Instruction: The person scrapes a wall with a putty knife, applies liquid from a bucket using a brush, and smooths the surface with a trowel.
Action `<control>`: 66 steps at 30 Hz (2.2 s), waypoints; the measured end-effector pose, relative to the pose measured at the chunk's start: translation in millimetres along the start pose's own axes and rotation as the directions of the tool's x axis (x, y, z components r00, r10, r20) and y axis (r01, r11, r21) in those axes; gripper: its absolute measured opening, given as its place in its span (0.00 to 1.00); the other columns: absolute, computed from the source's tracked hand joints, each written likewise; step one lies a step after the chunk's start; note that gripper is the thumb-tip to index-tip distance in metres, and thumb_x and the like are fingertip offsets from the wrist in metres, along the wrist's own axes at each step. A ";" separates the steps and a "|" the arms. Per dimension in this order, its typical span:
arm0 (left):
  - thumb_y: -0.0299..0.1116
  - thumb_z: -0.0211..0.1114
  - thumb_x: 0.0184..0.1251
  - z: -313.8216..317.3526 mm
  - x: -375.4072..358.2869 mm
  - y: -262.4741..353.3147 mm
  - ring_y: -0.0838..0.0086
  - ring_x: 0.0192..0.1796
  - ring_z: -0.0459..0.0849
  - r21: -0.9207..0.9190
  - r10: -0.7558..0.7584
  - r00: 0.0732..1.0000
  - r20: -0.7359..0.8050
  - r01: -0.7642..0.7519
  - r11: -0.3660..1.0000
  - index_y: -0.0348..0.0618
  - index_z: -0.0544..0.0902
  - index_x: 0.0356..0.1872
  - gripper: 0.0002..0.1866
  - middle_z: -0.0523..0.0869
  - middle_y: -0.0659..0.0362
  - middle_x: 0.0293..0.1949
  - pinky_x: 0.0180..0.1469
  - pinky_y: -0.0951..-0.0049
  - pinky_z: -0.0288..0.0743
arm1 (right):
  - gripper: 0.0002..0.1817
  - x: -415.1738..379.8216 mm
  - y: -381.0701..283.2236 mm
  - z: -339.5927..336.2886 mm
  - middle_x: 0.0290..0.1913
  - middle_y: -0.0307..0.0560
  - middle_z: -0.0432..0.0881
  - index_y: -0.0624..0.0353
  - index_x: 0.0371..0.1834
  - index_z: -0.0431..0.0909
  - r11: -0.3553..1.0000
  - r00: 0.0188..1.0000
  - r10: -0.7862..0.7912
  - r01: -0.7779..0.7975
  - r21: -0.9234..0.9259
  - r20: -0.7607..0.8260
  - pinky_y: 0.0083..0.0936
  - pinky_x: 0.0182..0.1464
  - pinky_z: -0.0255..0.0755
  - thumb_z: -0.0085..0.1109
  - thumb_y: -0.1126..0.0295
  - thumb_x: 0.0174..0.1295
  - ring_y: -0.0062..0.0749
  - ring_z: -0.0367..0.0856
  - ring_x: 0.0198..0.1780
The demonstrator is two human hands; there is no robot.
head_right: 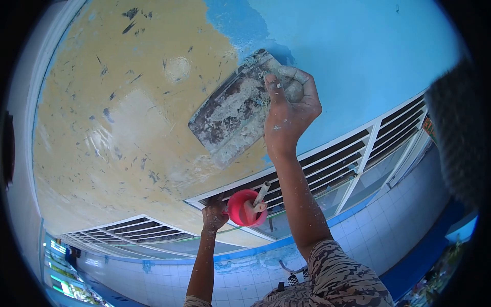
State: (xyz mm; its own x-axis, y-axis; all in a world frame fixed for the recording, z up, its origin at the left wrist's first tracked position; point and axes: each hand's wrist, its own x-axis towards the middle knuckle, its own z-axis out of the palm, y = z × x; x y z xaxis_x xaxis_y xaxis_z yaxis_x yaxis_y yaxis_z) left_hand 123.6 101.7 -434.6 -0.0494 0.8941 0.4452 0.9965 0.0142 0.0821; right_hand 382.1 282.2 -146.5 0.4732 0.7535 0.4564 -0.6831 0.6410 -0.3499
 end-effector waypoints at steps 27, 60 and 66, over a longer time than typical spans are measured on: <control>0.29 0.72 0.42 5.2 -0.9 -2.6 0.53 0.59 0.85 -0.027 -0.003 1.000 -0.024 0.003 1.000 0.44 0.83 0.25 0.08 0.81 0.47 0.66 0.49 0.56 0.85 | 0.09 -16.0 1.4 -1.4 0.40 0.44 0.83 0.69 0.45 0.80 0.999 1.000 -0.020 0.021 -0.026 0.020 0.20 0.46 0.79 0.65 0.86 0.63 0.20 0.81 0.42; 0.30 0.73 0.40 4.7 0.2 -6.4 0.55 0.63 0.83 -0.008 0.025 1.000 -0.009 -0.025 1.000 0.45 0.85 0.27 0.09 0.81 0.48 0.66 0.48 0.56 0.85 | 0.12 19.3 -13.2 36.4 0.43 0.50 0.86 0.72 0.46 0.80 0.989 0.995 -0.091 0.094 -0.115 0.033 0.30 0.53 0.83 0.68 0.87 0.59 0.27 0.83 0.44; 0.30 0.73 0.40 1.4 0.2 -3.1 0.56 0.63 0.83 -0.009 0.012 1.000 -0.018 -0.012 1.000 0.44 0.84 0.26 0.09 0.81 0.49 0.66 0.48 0.56 0.85 | 0.12 5.2 -11.3 19.9 0.42 0.50 0.85 0.71 0.46 0.81 0.993 0.998 -0.056 0.056 -0.104 0.000 0.25 0.48 0.80 0.67 0.87 0.59 0.25 0.82 0.43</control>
State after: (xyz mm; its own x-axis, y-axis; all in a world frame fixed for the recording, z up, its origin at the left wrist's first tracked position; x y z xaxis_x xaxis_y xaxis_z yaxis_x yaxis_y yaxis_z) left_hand 120.6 102.5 -436.0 -0.0386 0.8859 0.4624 0.9964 -0.0008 0.0847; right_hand 381.2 275.9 -123.9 0.5104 0.7165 0.4756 -0.5944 0.6936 -0.4070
